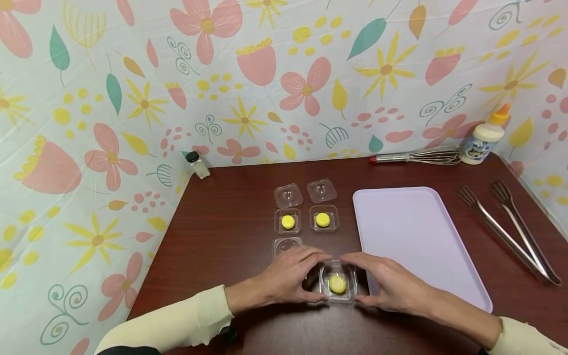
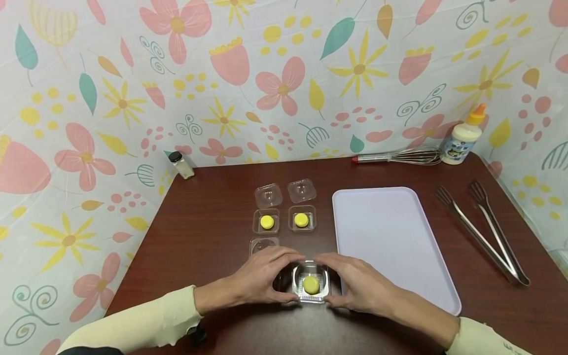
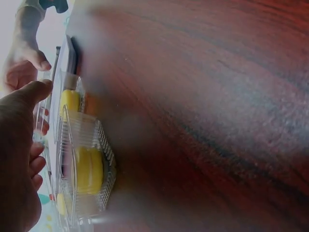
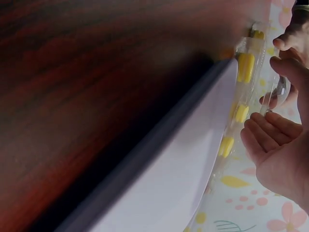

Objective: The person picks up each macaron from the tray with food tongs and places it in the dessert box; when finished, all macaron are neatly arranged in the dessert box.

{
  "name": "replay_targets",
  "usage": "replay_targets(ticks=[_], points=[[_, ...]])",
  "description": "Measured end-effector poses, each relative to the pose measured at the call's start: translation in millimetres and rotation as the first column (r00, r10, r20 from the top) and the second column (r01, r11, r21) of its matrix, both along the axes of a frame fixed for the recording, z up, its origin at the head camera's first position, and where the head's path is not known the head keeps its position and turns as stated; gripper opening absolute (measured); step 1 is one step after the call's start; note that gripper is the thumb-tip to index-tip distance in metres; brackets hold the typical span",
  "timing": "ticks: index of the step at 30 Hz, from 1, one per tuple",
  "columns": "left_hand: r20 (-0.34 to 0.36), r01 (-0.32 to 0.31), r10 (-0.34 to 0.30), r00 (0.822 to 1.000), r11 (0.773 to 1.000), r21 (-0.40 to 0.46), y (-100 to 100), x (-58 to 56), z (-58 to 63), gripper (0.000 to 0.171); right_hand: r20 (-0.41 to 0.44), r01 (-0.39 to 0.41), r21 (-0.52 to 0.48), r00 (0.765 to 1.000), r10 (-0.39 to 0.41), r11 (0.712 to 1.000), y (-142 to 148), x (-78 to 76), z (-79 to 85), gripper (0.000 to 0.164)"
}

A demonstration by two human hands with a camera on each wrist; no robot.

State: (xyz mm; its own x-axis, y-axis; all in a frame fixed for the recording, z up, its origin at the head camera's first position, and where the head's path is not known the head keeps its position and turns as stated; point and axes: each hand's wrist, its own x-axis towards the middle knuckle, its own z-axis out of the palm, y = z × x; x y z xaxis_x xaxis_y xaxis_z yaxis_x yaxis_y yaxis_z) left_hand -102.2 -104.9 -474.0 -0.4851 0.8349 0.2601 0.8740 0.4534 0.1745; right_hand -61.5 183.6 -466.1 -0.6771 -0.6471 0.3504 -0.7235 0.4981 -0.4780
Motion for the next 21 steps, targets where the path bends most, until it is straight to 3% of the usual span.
replay_targets(ticks=[11, 21], points=[[-0.024, 0.000, -0.001, 1.000, 0.998, -0.056, 0.8, 5.9, -6.1, 0.087, 0.019, 0.011, 0.047, 1.000, -0.012, 0.999, -3.9, 3.9, -5.0, 0.077], [-0.020, 0.009, -0.010, 1.000, 0.999, -0.041, 0.9, 6.1, -8.9, 0.087, 0.019, -0.003, 0.030, 1.000, 0.003, 1.000, -6.6, 3.4, -6.7, 0.076]])
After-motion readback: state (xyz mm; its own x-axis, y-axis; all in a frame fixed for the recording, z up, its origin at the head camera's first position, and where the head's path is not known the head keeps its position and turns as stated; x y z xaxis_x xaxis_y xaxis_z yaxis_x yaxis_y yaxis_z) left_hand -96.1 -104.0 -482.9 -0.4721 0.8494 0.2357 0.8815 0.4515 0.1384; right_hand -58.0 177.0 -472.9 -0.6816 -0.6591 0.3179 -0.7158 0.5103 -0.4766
